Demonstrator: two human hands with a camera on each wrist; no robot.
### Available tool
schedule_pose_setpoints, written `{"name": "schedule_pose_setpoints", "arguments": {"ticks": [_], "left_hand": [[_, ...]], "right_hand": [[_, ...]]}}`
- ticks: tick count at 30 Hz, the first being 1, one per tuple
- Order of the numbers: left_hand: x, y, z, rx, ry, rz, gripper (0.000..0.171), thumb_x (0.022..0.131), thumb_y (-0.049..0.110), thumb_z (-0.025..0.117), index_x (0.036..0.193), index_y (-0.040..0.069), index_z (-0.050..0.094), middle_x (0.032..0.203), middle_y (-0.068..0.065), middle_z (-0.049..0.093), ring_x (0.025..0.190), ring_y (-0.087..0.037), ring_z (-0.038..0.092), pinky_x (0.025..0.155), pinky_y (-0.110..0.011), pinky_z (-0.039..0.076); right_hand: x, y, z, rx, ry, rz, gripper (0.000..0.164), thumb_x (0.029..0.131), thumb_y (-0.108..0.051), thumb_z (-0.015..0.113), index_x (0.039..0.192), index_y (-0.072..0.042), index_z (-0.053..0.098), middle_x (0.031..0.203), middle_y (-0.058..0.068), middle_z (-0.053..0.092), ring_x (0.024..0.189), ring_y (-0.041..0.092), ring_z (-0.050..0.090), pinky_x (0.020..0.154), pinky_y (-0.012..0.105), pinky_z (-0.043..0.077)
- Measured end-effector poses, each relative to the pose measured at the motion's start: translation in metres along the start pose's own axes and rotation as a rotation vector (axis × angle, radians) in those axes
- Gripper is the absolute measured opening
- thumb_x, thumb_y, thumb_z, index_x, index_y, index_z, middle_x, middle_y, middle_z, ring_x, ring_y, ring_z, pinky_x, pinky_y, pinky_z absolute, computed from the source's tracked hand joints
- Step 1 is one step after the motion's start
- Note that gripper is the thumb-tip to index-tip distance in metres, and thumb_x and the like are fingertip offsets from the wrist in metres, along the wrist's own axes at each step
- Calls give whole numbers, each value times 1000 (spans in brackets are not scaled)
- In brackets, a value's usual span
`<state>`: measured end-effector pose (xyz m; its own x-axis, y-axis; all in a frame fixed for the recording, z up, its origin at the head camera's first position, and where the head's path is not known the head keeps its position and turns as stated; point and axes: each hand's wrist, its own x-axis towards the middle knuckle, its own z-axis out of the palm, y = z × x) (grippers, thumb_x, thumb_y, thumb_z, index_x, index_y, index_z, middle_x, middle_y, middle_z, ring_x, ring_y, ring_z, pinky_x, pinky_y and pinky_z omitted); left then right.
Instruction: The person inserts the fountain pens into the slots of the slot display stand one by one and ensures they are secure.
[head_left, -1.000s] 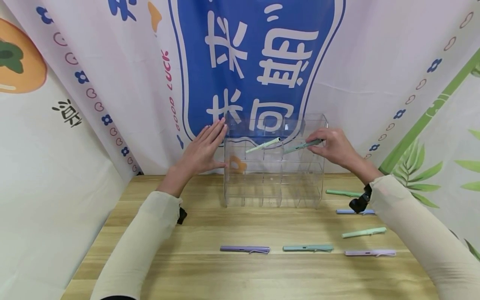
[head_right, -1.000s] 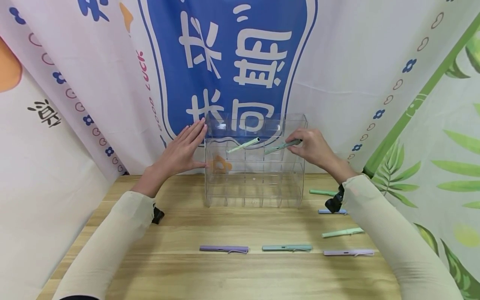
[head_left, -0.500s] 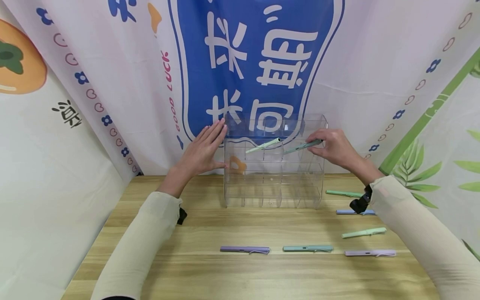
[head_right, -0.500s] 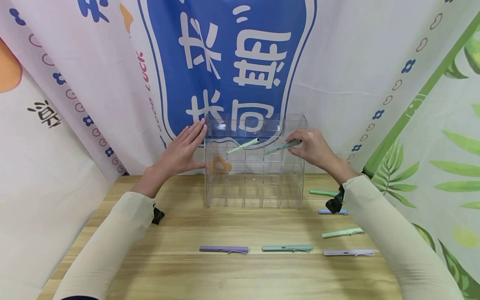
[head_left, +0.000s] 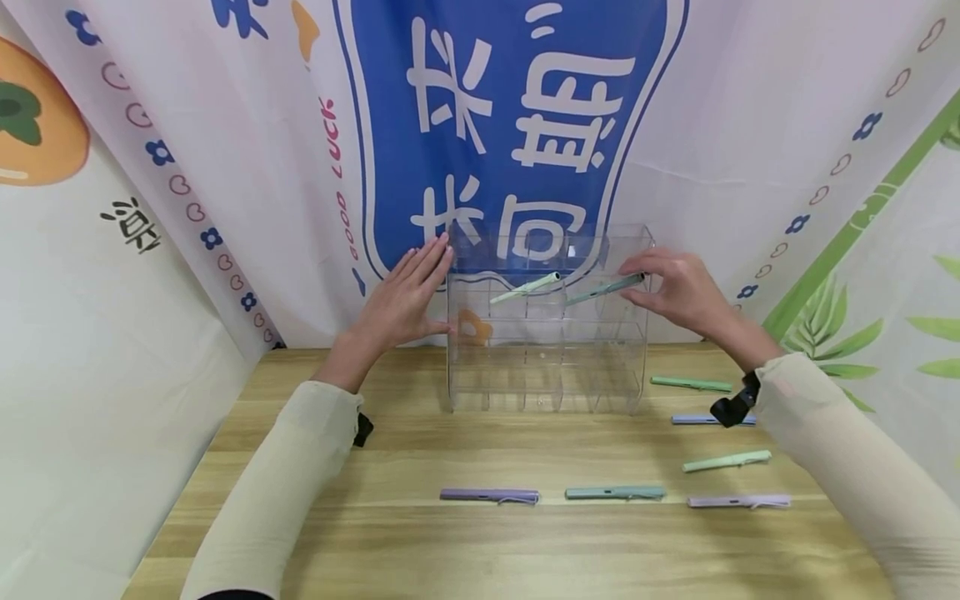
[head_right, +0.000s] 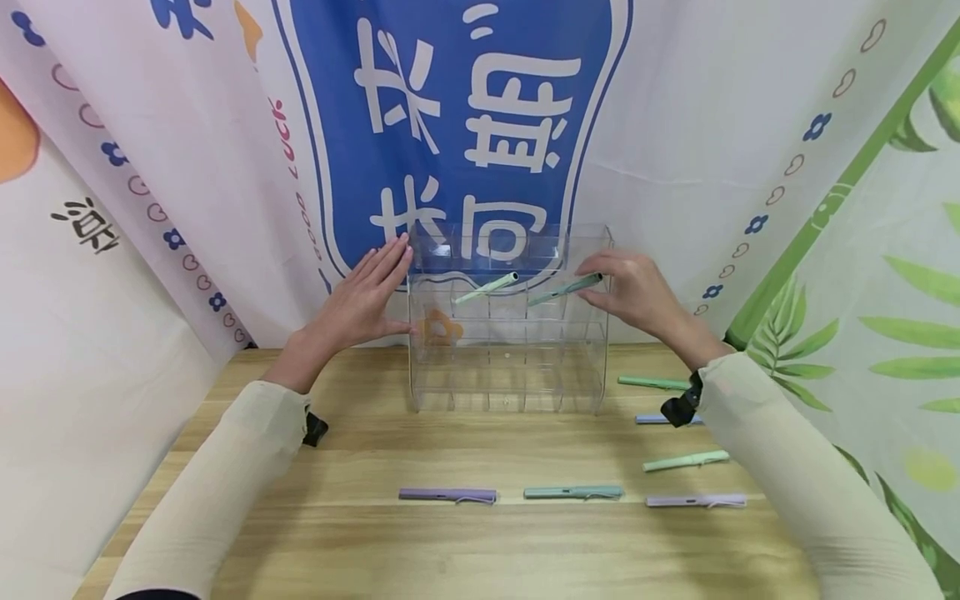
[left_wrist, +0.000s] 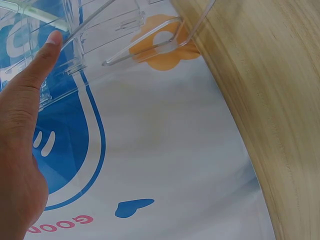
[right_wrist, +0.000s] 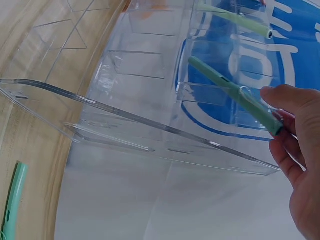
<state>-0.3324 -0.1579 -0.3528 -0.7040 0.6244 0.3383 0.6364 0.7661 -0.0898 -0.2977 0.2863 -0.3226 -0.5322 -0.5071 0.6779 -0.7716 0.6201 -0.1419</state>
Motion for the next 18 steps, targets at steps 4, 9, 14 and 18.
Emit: {"name": "schedule_pose_setpoints", "arguments": {"ticks": [4,9,14,18], "left_hand": [[0,0,0,-9,1,3,135,75,54,94,170,3,12,179,-9,-7,165,-26,-6,134,-44,0],[1,0,1,-11,11,11,134,75,54,94,169,2,15,179,-10,-6,165,-26,-5,134,-45,2],[0,0,0,-6,16,15,134,75,57,93,169,2,15,179,-11,-5,165,-27,-4,134,-45,2],[0,0,1,-17,18,12,133,75,54,94,169,2,15,179,-10,-6,165,-27,-5,134,-45,2]], "right_hand": [[-1,-7,-7,2,15,-3,30,73,7,93,100,1,81,102,14,80,93,32,76,91,6,45],[-6,-16,-13,7,19,-19,32,72,6,93,100,1,81,103,14,80,95,33,75,94,9,46],[-14,-26,-15,-4,13,-56,34,69,3,95,100,0,81,103,15,80,95,33,75,94,20,55],[-18,-32,-12,-3,4,-103,36,68,1,95,101,-1,81,101,14,80,93,32,75,87,32,60]]}}
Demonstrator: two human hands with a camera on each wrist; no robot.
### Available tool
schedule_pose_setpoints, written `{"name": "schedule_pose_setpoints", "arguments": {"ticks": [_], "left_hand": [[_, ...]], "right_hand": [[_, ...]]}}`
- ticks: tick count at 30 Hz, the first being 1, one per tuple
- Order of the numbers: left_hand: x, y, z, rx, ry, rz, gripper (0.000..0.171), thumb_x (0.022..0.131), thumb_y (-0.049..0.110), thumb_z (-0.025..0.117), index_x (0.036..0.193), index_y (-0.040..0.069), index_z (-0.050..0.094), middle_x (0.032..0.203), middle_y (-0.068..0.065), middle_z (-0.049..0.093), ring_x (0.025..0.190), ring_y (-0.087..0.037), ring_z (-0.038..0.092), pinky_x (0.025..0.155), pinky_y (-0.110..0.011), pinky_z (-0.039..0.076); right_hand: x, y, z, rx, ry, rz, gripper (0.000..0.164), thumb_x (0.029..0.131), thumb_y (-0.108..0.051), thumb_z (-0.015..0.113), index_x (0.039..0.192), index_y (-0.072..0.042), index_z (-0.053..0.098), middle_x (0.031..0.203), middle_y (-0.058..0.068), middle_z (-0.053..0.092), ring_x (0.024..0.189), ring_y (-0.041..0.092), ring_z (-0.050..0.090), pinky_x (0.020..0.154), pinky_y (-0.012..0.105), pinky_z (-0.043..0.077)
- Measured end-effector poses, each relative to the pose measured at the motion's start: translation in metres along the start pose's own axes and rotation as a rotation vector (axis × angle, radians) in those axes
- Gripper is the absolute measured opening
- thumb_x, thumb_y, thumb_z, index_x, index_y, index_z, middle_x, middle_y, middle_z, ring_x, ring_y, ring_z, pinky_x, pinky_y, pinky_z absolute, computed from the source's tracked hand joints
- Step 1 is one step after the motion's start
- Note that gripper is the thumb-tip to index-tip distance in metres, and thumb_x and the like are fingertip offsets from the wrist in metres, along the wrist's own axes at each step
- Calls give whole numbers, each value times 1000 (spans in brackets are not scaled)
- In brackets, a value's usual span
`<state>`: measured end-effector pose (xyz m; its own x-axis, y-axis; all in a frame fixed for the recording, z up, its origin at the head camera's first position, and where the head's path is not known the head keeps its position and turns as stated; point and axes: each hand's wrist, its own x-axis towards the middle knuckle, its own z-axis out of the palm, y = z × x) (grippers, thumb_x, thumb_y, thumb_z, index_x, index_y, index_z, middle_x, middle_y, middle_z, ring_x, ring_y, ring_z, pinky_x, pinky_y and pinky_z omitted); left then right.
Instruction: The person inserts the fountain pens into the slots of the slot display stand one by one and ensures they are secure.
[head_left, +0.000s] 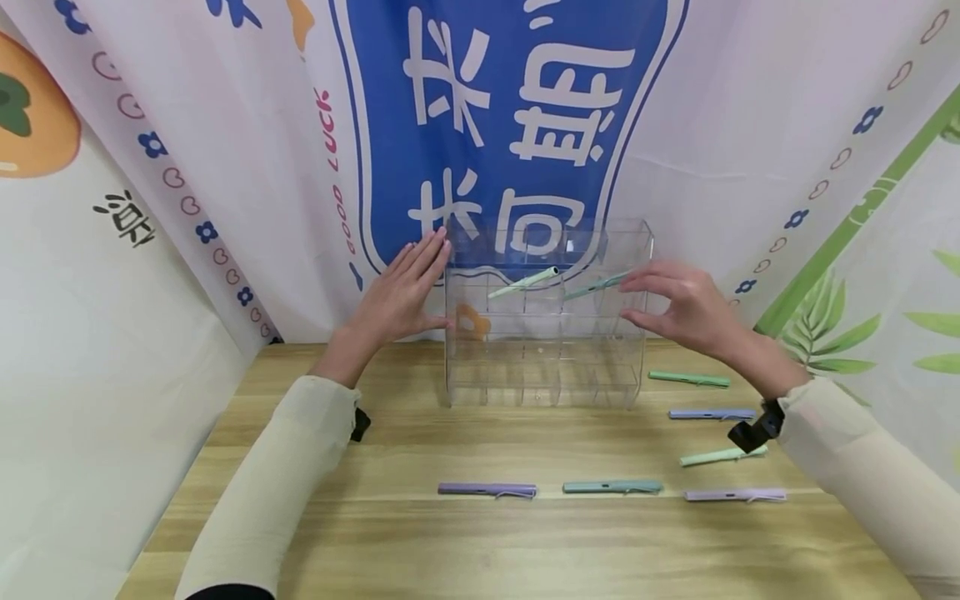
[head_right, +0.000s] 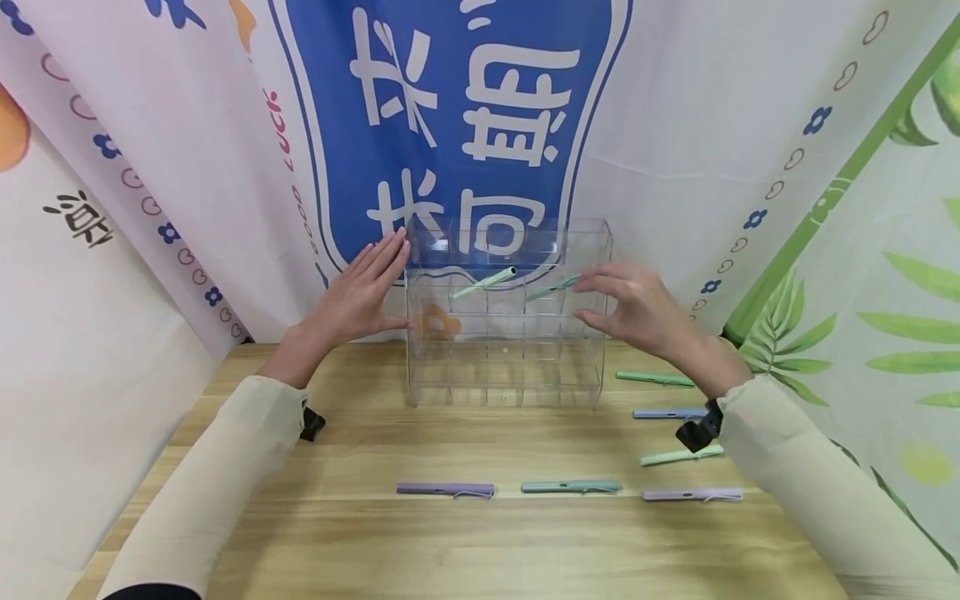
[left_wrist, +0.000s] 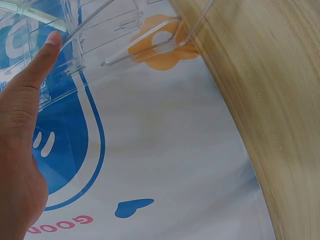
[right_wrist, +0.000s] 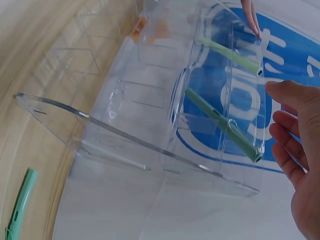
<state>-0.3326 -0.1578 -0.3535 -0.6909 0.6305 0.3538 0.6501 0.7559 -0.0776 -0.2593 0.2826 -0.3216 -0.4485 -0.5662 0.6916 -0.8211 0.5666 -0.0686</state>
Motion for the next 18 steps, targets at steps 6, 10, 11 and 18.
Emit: {"name": "schedule_pose_setpoints", "arguments": {"ticks": [6,10,11,18], "left_hand": [[0,-1,0,5,-19,-5,134,76,55,93,170,3,12,178,-8,-8,165,-25,-7,134,-44,0],[0,-1,1,1,-28,-10,135,77,55,92,170,4,10,178,-7,-10,165,-24,-9,134,-43,-2],[0,-1,1,3,-26,-10,134,77,56,92,170,4,10,178,-7,-10,165,-24,-9,134,-43,-2],[1,-1,1,15,-13,-4,135,76,58,92,170,3,12,178,-8,-8,165,-25,-7,134,-44,0]], "right_hand": [[-4,-11,3,23,-35,-42,38,68,-3,95,103,-1,80,104,13,79,94,31,76,83,44,60],[-9,-18,8,54,-48,-65,30,82,-16,91,106,-3,80,107,11,79,96,31,76,83,44,62],[-10,-19,10,64,-47,-74,28,85,-19,89,106,-3,80,107,11,79,96,30,76,82,44,62],[-18,-29,25,104,-39,-151,34,77,-12,91,106,0,79,103,14,79,90,30,77,76,44,65]]}}
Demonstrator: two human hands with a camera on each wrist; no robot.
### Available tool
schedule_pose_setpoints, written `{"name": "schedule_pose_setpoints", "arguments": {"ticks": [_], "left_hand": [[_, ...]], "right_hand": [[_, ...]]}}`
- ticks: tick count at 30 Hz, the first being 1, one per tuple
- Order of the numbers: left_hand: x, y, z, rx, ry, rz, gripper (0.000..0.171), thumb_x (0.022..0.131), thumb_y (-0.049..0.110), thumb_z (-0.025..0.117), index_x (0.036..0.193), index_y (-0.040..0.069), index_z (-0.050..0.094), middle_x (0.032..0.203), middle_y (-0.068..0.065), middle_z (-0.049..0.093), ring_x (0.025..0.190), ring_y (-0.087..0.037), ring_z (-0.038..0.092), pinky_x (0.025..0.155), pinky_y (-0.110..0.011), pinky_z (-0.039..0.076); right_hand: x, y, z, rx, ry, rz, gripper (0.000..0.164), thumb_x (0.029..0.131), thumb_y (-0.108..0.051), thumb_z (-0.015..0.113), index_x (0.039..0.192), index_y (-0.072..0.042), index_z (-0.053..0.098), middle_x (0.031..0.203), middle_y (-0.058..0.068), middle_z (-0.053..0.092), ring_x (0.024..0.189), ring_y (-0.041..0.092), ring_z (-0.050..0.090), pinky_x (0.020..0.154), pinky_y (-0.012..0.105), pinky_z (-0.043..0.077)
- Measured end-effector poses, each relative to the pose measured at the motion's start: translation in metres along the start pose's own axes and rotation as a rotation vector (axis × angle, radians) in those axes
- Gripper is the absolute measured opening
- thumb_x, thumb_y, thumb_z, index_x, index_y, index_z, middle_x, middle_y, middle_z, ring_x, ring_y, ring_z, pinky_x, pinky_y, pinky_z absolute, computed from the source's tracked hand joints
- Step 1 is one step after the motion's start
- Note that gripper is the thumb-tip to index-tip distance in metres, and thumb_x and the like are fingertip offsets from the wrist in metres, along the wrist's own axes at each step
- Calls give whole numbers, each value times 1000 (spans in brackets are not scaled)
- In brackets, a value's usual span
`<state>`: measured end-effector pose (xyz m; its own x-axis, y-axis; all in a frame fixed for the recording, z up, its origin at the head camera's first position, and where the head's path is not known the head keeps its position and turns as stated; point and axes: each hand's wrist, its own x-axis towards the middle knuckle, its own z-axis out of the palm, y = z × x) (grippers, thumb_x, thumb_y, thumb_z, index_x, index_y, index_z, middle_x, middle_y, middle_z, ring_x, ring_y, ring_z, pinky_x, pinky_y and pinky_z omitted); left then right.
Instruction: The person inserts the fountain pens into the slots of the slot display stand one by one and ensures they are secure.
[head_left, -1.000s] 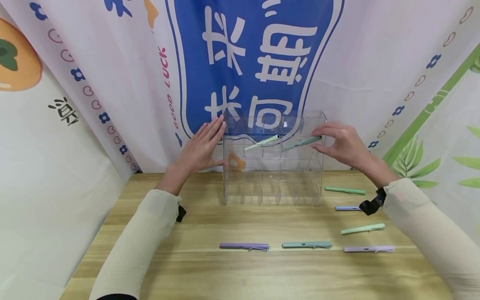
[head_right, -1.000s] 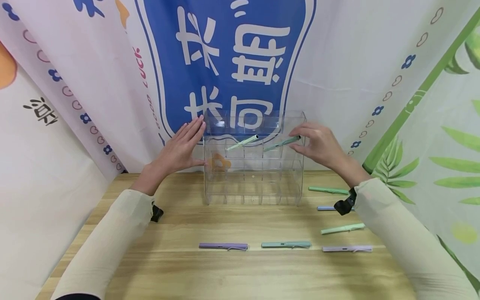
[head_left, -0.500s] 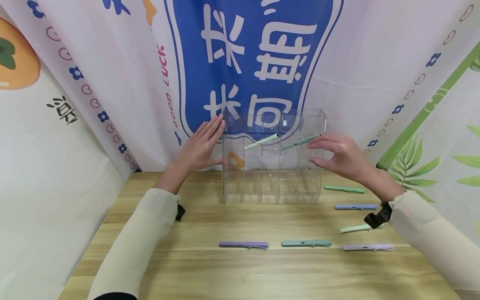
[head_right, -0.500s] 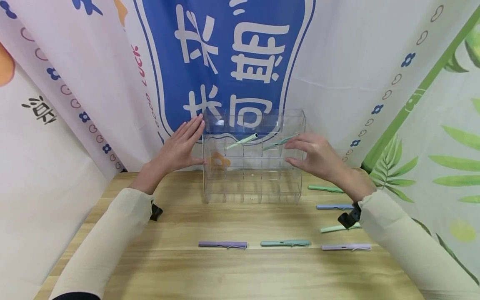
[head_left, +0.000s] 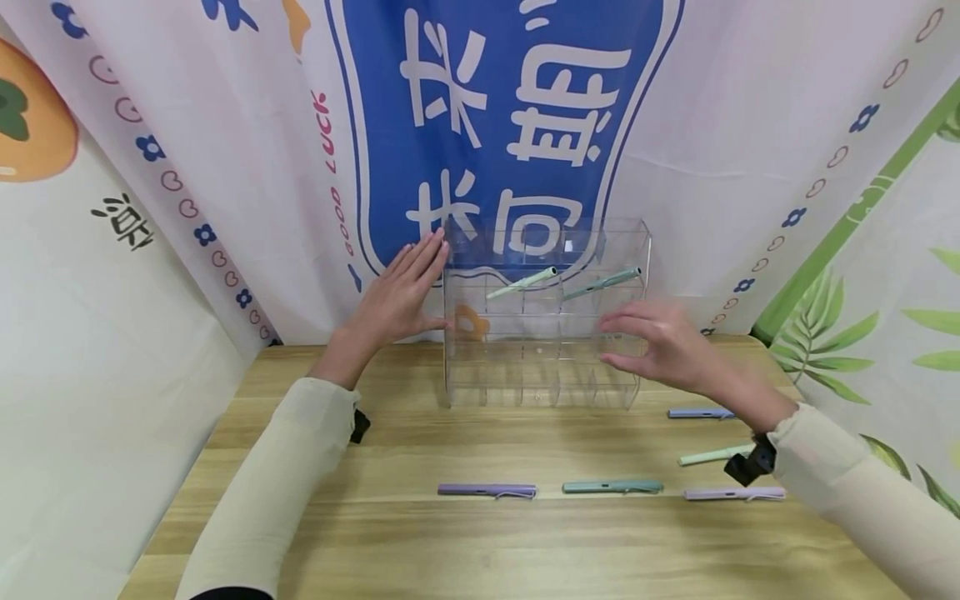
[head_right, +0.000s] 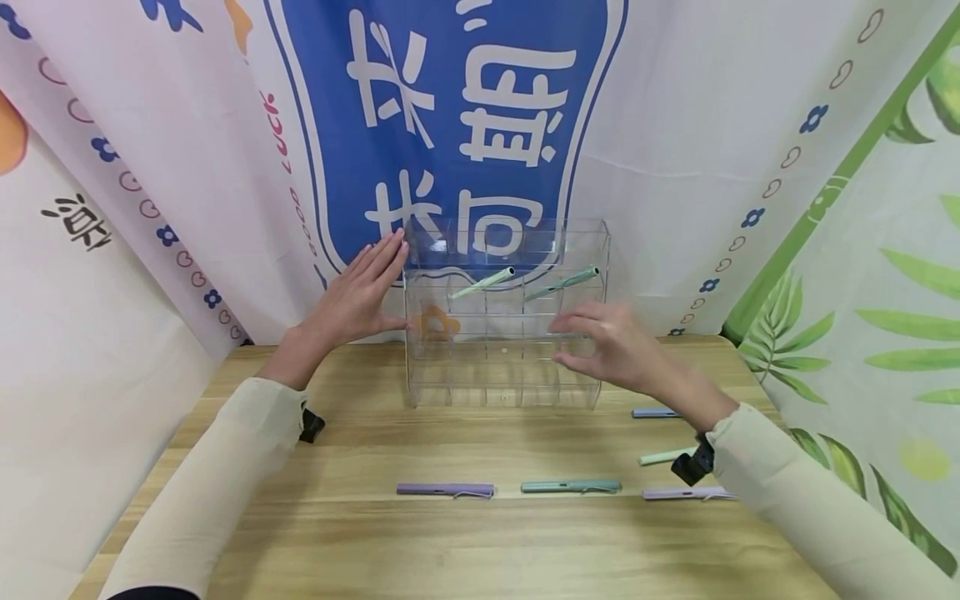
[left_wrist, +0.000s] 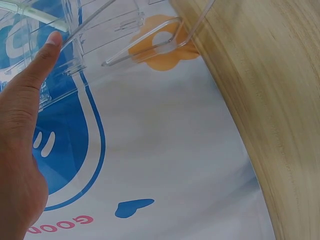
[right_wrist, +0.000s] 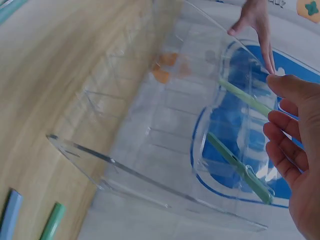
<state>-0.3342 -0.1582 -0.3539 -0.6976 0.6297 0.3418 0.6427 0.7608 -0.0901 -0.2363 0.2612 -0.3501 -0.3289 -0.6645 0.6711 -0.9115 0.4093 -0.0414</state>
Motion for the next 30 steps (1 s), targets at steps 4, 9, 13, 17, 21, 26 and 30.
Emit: {"name": "schedule_pose_setpoints", "arguments": {"ticks": [4,9,13,17,21,26,30], "left_hand": [[1,0,0,8,-5,-2,135,76,58,92,170,3,12,178,-9,-8,165,-26,-6,134,-44,0],[1,1,-1,5,-7,-8,134,75,57,93,169,2,14,179,-10,-5,165,-26,-4,134,-44,0],[0,1,-1,4,-12,-10,135,75,57,93,169,3,13,179,-11,-4,165,-26,-4,134,-44,0],[0,1,-1,-3,-17,-12,135,76,56,93,170,4,11,179,-10,-5,165,-26,-5,134,-43,-1],[0,0,-1,0,-10,-4,134,76,56,92,170,3,12,179,-10,-4,165,-26,-5,134,-43,-1],[0,0,0,6,-1,2,133,76,58,92,169,2,14,179,-10,-4,165,-26,-4,134,-45,1],[0,0,0,6,-2,-1,133,77,58,91,169,2,14,179,-10,-4,165,-26,-4,134,-45,2]], "right_hand": [[-5,-7,11,39,-35,22,39,73,-8,93,108,0,78,105,13,79,93,30,77,78,44,65],[-12,-16,26,59,-80,53,38,75,-10,93,110,-4,79,108,9,79,96,26,77,81,41,65],[-16,-22,39,63,-92,45,36,76,-11,94,109,-4,79,106,7,79,95,23,76,80,38,65],[-20,-28,51,84,-100,19,34,78,-14,93,107,-4,79,104,7,79,94,22,76,79,38,65],[-23,-33,63,114,-110,1,32,80,-14,92,108,-6,79,105,5,79,94,21,76,80,38,66],[-25,-42,76,122,-129,3,34,77,-15,95,106,-7,79,104,5,79,95,20,76,81,36,65],[-27,-50,87,144,-147,12,37,73,-13,97,105,-8,79,105,5,79,96,20,76,82,34,65]]}}
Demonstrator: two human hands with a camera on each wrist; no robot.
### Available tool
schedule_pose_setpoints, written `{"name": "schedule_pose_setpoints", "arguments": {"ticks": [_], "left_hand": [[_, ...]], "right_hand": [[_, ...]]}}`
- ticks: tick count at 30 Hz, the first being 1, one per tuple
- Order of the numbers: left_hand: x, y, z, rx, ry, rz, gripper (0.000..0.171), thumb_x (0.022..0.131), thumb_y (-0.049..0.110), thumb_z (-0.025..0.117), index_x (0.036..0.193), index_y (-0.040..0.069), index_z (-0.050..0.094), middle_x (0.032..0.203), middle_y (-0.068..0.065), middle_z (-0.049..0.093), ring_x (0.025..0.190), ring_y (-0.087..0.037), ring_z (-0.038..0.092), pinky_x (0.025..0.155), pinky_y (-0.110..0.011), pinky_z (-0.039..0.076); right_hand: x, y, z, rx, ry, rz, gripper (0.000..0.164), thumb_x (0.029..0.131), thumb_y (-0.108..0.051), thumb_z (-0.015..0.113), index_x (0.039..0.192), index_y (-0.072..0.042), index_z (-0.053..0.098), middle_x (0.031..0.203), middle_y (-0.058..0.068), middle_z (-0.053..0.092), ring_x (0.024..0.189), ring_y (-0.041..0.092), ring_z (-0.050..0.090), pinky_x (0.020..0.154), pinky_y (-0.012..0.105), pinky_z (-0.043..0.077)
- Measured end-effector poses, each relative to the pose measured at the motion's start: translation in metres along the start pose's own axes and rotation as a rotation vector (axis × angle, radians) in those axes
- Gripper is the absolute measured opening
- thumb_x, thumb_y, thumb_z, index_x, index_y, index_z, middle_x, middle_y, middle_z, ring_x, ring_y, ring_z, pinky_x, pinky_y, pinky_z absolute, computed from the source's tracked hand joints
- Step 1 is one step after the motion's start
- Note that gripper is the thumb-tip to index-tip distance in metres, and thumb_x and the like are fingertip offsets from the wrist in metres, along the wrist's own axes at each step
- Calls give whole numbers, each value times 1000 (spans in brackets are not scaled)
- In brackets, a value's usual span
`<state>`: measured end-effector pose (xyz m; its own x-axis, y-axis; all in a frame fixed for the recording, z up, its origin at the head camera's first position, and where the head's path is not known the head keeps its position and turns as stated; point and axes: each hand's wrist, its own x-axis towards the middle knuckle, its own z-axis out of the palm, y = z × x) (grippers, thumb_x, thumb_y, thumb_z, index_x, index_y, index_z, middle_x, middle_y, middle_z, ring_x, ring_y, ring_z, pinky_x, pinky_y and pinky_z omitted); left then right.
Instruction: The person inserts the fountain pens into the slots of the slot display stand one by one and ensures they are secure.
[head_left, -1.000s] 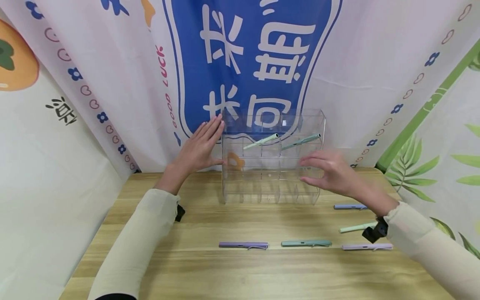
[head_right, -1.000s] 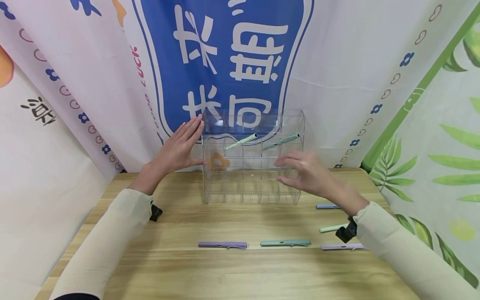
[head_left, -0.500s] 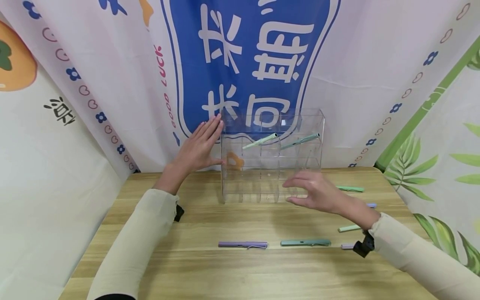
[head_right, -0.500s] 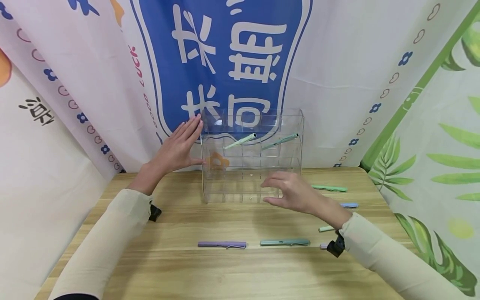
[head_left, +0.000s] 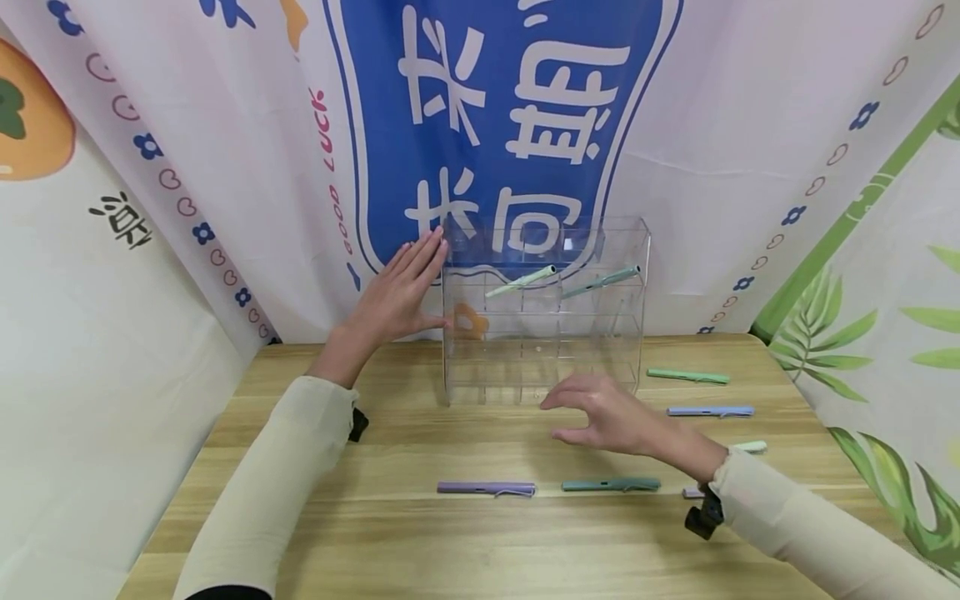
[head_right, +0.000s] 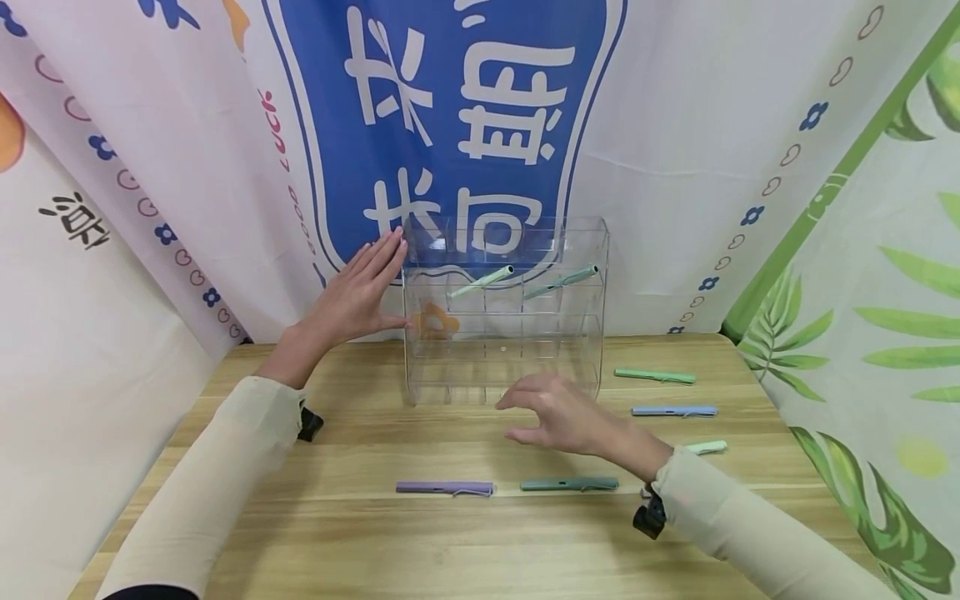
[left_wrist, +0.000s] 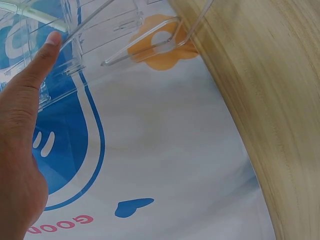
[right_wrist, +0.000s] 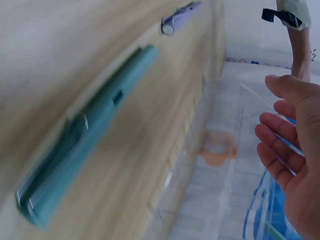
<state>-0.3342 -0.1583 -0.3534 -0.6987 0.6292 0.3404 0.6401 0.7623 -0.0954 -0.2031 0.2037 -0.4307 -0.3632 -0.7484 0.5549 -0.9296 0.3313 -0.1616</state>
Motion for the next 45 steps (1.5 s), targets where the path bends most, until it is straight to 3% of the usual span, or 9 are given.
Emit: {"name": "schedule_pose_setpoints", "arguments": {"ticks": [17,26,31,45], "left_hand": [[0,0,-1,0,-1,-2,135,76,58,92,170,3,12,178,-9,-7,165,-27,-5,134,-44,0],[0,-2,0,0,-1,-3,134,76,57,92,170,3,12,179,-8,-8,165,-26,-6,134,-44,0],[0,-1,0,-21,-2,2,134,76,54,93,170,3,13,178,-8,-9,165,-25,-7,134,-43,-2],[0,0,0,-16,2,3,134,76,55,93,170,3,14,178,-8,-8,165,-26,-6,134,-42,-2]], "right_hand": [[-3,-27,49,158,-93,89,32,82,-19,93,108,-6,79,109,2,79,102,16,75,94,30,62],[-3,-40,70,272,-149,179,30,85,-16,90,111,-5,79,111,2,79,98,14,74,86,24,62],[-3,-46,79,308,-172,218,31,86,-18,90,112,-6,79,111,2,79,99,12,74,89,20,60],[-8,-51,95,371,-143,214,21,89,-15,88,107,-9,79,104,0,77,93,8,71,79,22,61]]}}
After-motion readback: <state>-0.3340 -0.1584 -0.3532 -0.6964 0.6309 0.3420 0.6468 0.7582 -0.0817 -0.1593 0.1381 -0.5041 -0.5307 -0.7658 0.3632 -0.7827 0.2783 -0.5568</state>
